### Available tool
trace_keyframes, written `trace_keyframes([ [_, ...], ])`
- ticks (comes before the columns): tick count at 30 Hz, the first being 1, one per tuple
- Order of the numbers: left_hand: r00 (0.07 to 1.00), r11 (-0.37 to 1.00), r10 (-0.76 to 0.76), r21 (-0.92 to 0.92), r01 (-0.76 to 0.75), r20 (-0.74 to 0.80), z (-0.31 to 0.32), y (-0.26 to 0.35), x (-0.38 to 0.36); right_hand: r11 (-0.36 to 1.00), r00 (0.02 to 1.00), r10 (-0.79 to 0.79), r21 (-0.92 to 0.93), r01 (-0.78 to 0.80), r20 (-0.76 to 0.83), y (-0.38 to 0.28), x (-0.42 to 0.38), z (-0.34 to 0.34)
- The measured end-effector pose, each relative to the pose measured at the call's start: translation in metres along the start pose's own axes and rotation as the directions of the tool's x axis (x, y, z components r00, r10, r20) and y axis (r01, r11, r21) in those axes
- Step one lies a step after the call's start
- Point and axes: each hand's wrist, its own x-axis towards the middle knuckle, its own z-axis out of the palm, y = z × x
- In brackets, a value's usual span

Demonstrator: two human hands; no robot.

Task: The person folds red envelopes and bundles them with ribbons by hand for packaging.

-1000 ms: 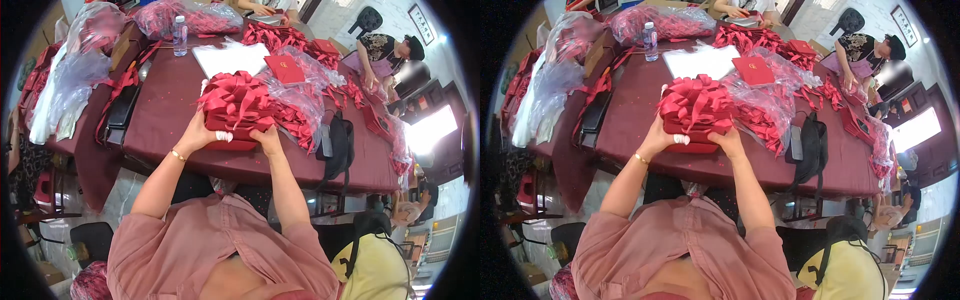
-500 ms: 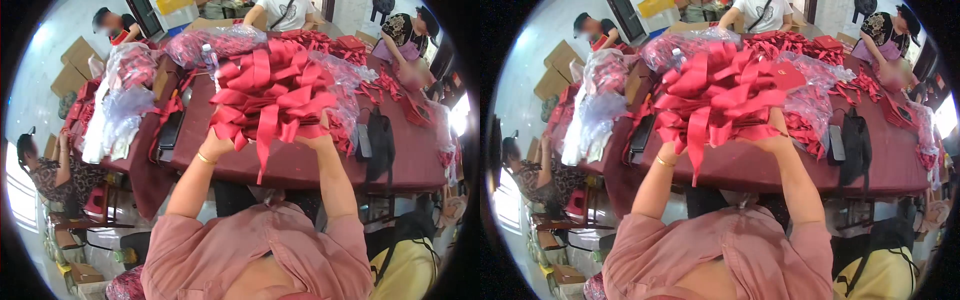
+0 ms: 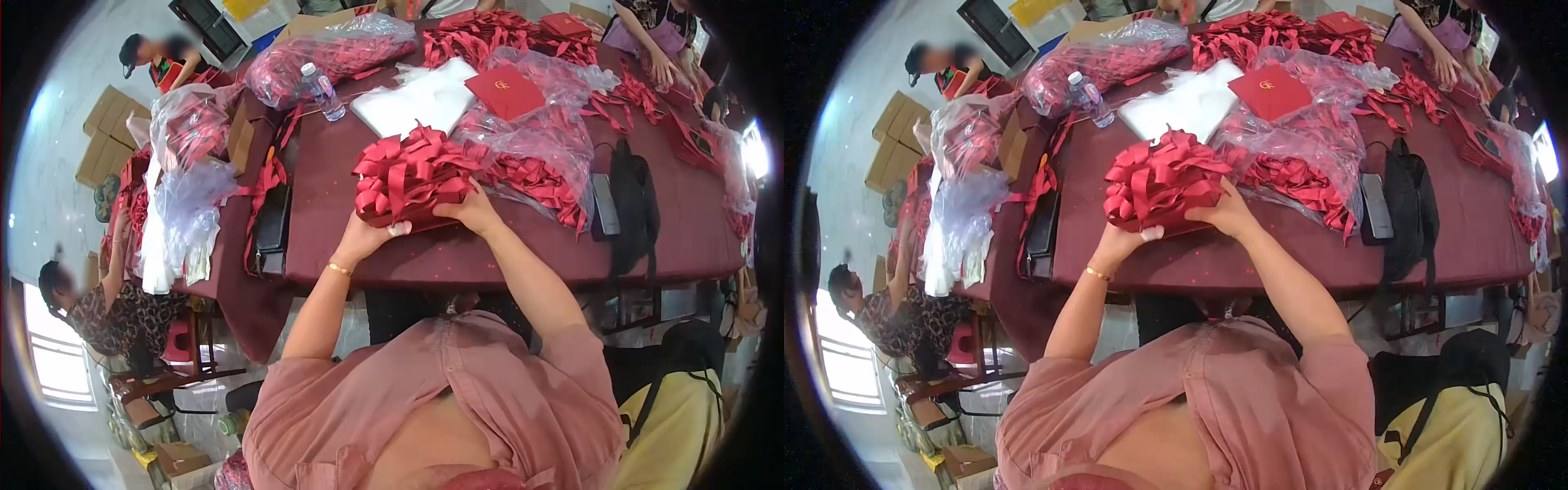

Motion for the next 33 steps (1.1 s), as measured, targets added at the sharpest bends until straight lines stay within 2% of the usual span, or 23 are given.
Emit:
trace_keyframes([
  [2, 0.993, 0.992, -0.102, -0.071, 0.106, 0.05, -0.012, 0.012, -0.003, 0.89, 0.998, -0.053, -0.452, 0.061, 0.03, -0.008, -0.001, -0.002],
  [3, 0.982, 0.974, -0.116, -0.176, 0.142, 0.15, -0.026, 0.011, -0.004, 0.893, 0.998, -0.051, -0.447, 0.056, 0.024, -0.004, -0.001, -0.004],
  [4, 0.948, 0.959, -0.277, 0.109, 0.262, 0.155, -0.046, 0.029, -0.009, 0.96, 0.999, -0.048, -0.277, 0.05, 0.015, 0.002, 0.0, -0.006],
  [5, 0.897, 0.852, -0.427, 0.383, 0.357, 0.113, -0.063, 0.057, -0.015, 0.994, 0.999, -0.043, -0.098, 0.044, 0.006, 0.007, 0.0, -0.006],
  [7, 0.994, 0.811, -0.067, 0.576, 0.106, -0.089, -0.075, 0.085, -0.019, 0.958, 0.995, -0.093, -0.268, 0.098, 0.032, -0.001, -0.002, -0.005],
  [8, 0.957, 0.774, -0.102, 0.583, 0.248, -0.271, -0.07, 0.113, -0.021, 0.905, 0.988, -0.14, -0.396, 0.154, 0.064, -0.002, -0.002, -0.006],
  [9, 0.905, 0.828, -0.063, 0.485, 0.282, -0.42, -0.061, 0.139, -0.018, 0.976, 0.997, -0.075, -0.204, 0.081, 0.036, -0.003, -0.004, -0.003],
  [10, 0.875, 0.789, 0.223, 0.606, 0.098, -0.431, -0.058, 0.146, -0.015, 0.977, 0.997, -0.072, -0.196, 0.078, 0.039, -0.001, -0.005, -0.001],
  [11, 0.778, 0.688, 0.492, 0.722, -0.072, -0.391, -0.055, 0.152, -0.011, 0.988, 0.996, -0.081, -0.125, 0.086, 0.045, 0.001, -0.006, -0.001],
  [12, 0.744, 0.621, 0.594, 0.763, -0.181, -0.307, -0.05, 0.161, -0.006, 0.994, 0.995, -0.091, -0.054, 0.093, 0.048, 0.003, -0.008, 0.0],
  [14, 0.667, 0.428, 0.741, 0.823, -0.373, -0.083, -0.041, 0.171, 0.009, 0.98, 0.986, -0.162, -0.113, 0.167, 0.046, -0.005, -0.01, 0.001],
  [16, 0.822, 0.289, 0.563, 0.911, -0.294, 0.087, -0.017, 0.175, 0.016, 0.917, 0.984, -0.128, -0.363, 0.165, 0.125, -0.009, -0.013, 0.0],
  [17, 0.858, 0.281, 0.478, 0.894, -0.35, 0.187, -0.008, 0.161, 0.026, 0.916, 0.984, -0.127, -0.364, 0.166, 0.129, -0.006, -0.016, 0.0],
  [19, 0.9, 0.267, 0.198, 0.863, -0.43, 0.387, 0.005, 0.113, 0.037, 0.987, 0.971, -0.119, -0.084, 0.139, 0.208, 0.001, -0.014, 0.001],
  [20, 0.898, 0.383, 0.19, 0.812, -0.441, 0.398, 0.003, 0.092, 0.041, 0.876, 0.918, -0.32, -0.298, 0.38, 0.232, 0.0, -0.011, -0.002],
  [23, 0.876, 0.37, 0.075, 0.802, -0.468, 0.477, -0.006, 0.113, 0.045, 0.937, 0.93, -0.262, -0.163, 0.309, 0.258, -0.001, -0.01, -0.001],
  [25, 0.902, 0.391, 0.073, 0.819, -0.419, 0.426, -0.013, 0.135, 0.059, 0.948, 0.941, -0.233, -0.158, 0.276, 0.247, 0.004, -0.011, 0.001],
  [26, 0.893, 0.431, 0.237, 0.783, -0.449, 0.381, -0.019, 0.146, 0.066, 0.962, 0.943, -0.221, -0.103, 0.253, 0.25, 0.002, -0.014, 0.002],
  [28, 0.912, 0.523, 0.333, 0.758, -0.39, 0.239, -0.022, 0.153, 0.07, 0.948, 0.934, -0.237, -0.144, 0.282, 0.267, -0.001, -0.011, 0.001],
  [30, 0.887, 0.506, 0.063, 0.752, -0.423, 0.457, -0.004, 0.125, 0.067, 0.954, 0.943, -0.204, -0.163, 0.252, 0.263, 0.004, -0.012, 0.0],
  [31, 0.884, 0.462, 0.117, 0.763, -0.452, 0.452, 0.01, 0.096, 0.053, 0.955, 0.942, -0.213, -0.147, 0.257, 0.261, 0.009, -0.013, 0.0],
  [32, 0.891, 0.559, 0.066, 0.723, -0.407, 0.45, 0.008, 0.103, 0.052, 0.949, 0.939, -0.241, -0.141, 0.28, 0.246, 0.01, -0.012, -0.001],
  [33, 0.881, 0.541, 0.033, 0.732, -0.413, 0.472, 0.005, 0.101, 0.054, 0.854, 0.887, -0.363, -0.278, 0.439, 0.285, 0.008, -0.008, -0.002],
])
